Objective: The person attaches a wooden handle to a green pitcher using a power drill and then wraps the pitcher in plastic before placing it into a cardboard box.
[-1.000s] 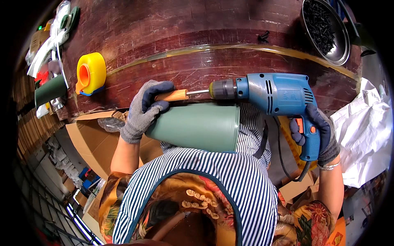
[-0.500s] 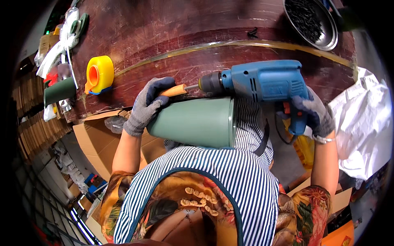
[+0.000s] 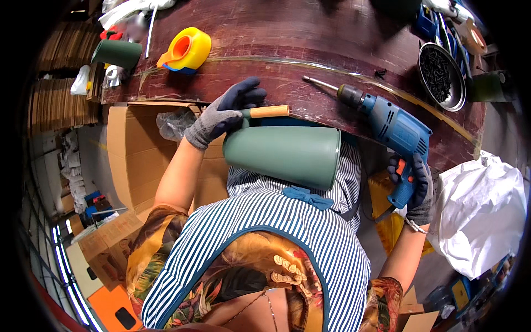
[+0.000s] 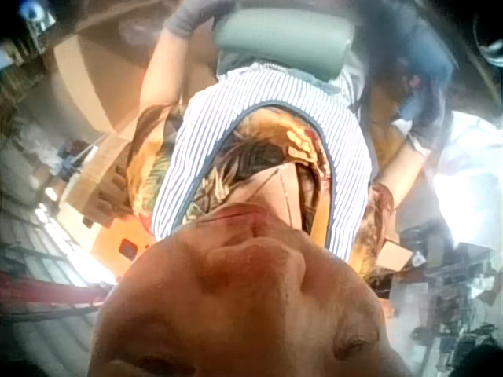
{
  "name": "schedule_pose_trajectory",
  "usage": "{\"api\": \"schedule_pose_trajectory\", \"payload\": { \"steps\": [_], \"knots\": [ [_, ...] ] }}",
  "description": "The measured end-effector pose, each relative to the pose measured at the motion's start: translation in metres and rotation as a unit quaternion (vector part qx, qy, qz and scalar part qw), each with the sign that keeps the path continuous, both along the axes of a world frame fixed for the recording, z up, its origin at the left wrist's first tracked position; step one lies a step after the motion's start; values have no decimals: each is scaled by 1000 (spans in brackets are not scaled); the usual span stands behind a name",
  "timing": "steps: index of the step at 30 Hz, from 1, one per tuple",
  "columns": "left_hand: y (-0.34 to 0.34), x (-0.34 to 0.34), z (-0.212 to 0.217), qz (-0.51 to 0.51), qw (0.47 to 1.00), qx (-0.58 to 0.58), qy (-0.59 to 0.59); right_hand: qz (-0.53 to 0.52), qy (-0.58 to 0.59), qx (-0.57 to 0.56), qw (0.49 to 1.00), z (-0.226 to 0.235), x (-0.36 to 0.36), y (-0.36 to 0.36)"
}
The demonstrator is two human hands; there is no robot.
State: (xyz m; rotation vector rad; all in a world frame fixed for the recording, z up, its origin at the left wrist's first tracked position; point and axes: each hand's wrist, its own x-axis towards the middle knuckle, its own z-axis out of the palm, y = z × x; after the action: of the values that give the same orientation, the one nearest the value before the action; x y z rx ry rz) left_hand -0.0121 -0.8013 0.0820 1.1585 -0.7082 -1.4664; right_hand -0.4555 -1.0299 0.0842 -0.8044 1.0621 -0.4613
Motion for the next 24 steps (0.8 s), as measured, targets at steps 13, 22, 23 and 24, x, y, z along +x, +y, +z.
{"api": "schedule_pose_trajectory", "payload": {
  "steps": [13, 22, 23, 24],
  "knots": [
    [7, -38, -2, 10, 920, -17, -391, 48, 445, -615, 650, -24, 39, -22],
    [5, -97, 15, -32, 691, 3, -722, -79, 360, -768, 524, 44, 57, -28],
    [10, -95, 8, -9, 699, -15, -715, -121, 371, -769, 507, 59, 63, -43],
    [10, -93, 15, -11, 716, -27, -697, -150, 370, -795, 457, 74, 67, -70]
  ]
}}
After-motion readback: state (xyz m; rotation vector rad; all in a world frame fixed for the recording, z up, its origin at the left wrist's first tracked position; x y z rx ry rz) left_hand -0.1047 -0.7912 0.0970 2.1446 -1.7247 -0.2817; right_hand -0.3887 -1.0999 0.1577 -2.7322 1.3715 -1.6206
